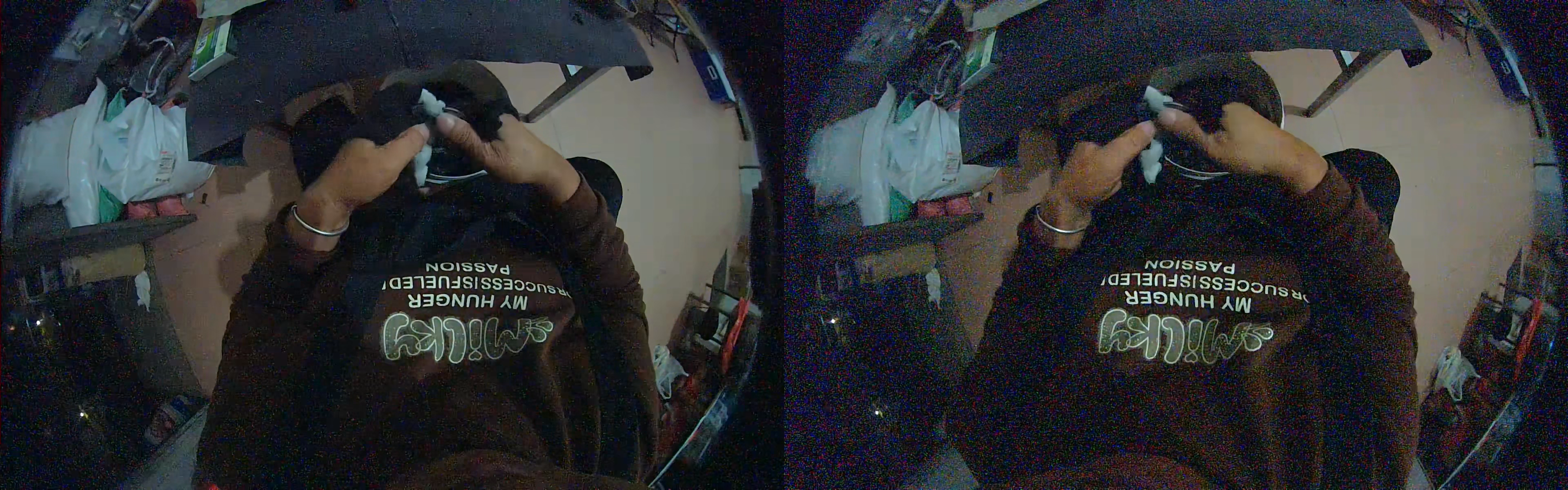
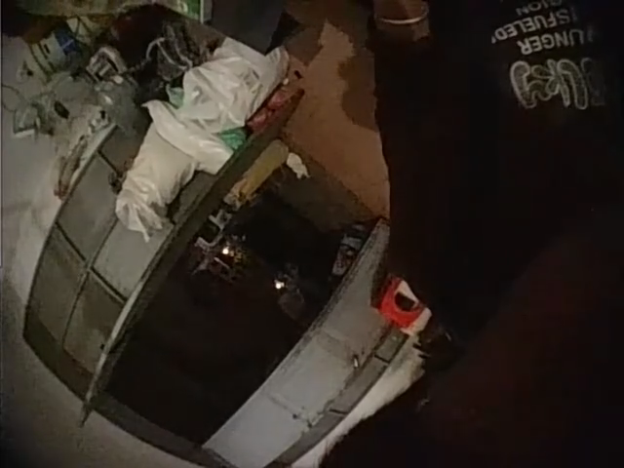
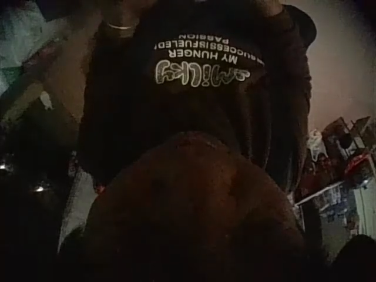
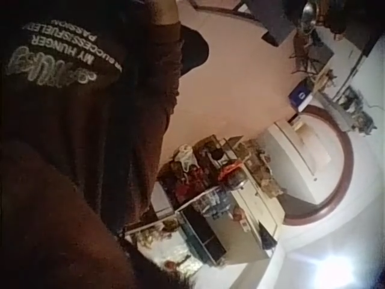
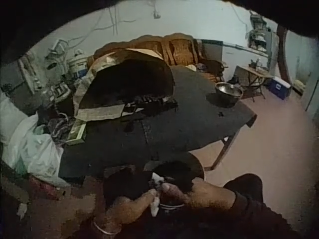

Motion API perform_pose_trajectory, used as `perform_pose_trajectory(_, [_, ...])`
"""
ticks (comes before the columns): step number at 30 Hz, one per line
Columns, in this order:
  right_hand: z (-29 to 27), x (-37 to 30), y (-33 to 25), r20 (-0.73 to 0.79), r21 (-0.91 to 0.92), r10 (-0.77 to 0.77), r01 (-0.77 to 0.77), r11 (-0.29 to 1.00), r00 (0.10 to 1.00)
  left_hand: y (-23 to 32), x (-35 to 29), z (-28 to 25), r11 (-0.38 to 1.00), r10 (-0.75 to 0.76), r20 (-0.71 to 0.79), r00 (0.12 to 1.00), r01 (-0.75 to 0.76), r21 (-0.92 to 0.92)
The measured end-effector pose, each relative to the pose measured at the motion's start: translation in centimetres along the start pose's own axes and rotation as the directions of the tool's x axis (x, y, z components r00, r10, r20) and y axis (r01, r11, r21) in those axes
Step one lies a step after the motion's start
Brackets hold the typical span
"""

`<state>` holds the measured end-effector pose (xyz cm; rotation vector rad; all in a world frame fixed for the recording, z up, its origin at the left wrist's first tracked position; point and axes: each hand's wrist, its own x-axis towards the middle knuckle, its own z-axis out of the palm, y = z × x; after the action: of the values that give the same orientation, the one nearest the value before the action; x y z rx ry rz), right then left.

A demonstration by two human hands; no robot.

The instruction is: Assembling a mechanical component by fitting a fabric cover over a circular base.

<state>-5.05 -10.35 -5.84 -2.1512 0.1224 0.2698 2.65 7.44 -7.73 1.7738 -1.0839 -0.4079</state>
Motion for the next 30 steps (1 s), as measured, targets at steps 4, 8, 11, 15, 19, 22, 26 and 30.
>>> perform_pose_trajectory(4, [-0.5,0.2,-0.2,0.043,-0.028,-0.047,0.048,0.998,0.998,0.8,0.4,0.4,0.938,-0.346,0.071,0.936,0.343,0.043])
perform_pose_trajectory(8, [-1.3,0.7,0.5,0.045,-0.154,-0.132,0.138,0.979,0.99,2.6,1.8,0.2,0.872,-0.425,0.175,0.888,0.349,0.345])
perform_pose_trajectory(11, [-1.6,0.5,2.4,0.002,-0.308,-0.211,0.202,0.93,0.977,4.4,2.9,0.6,0.706,-0.409,0.334,0.849,0.063,0.705])
perform_pose_trajectory(15, [-2.9,-0.7,3.6,-0.14,-0.213,-0.186,0.153,0.965,0.973,3.1,4.8,2.3,0.886,-0.257,0.333,0.907,0.084,0.456])
perform_pose_trajectory(19, [-5.3,-1.8,6.2,-0.192,-0.17,-0.094,0.061,0.983,0.977,-0.3,6.8,2.8,0.697,-0.677,0.208,0.706,0.524,0.49])
perform_pose_trajectory(22, [-6.9,-4.5,13.0,-0.038,-0.296,0.027,-0.037,0.955,0.999,-2.9,6.0,4.4,0.654,-0.725,0.153,0.671,0.602,0.458])
perform_pose_trajectory(26, [-4.7,-9.5,15.2,0.115,-0.544,0.197,-0.104,0.833,0.974,-6.5,4.5,7.6,0.692,-0.678,0.04,0.734,0.618,0.372])
perform_pose_trajectory(30, [-2.7,-9.6,13.8,0.319,-0.647,0.474,-0.177,0.742,0.821,-1.5,4.7,9.4,0.667,-0.7,-0.023,0.714,0.664,0.337])
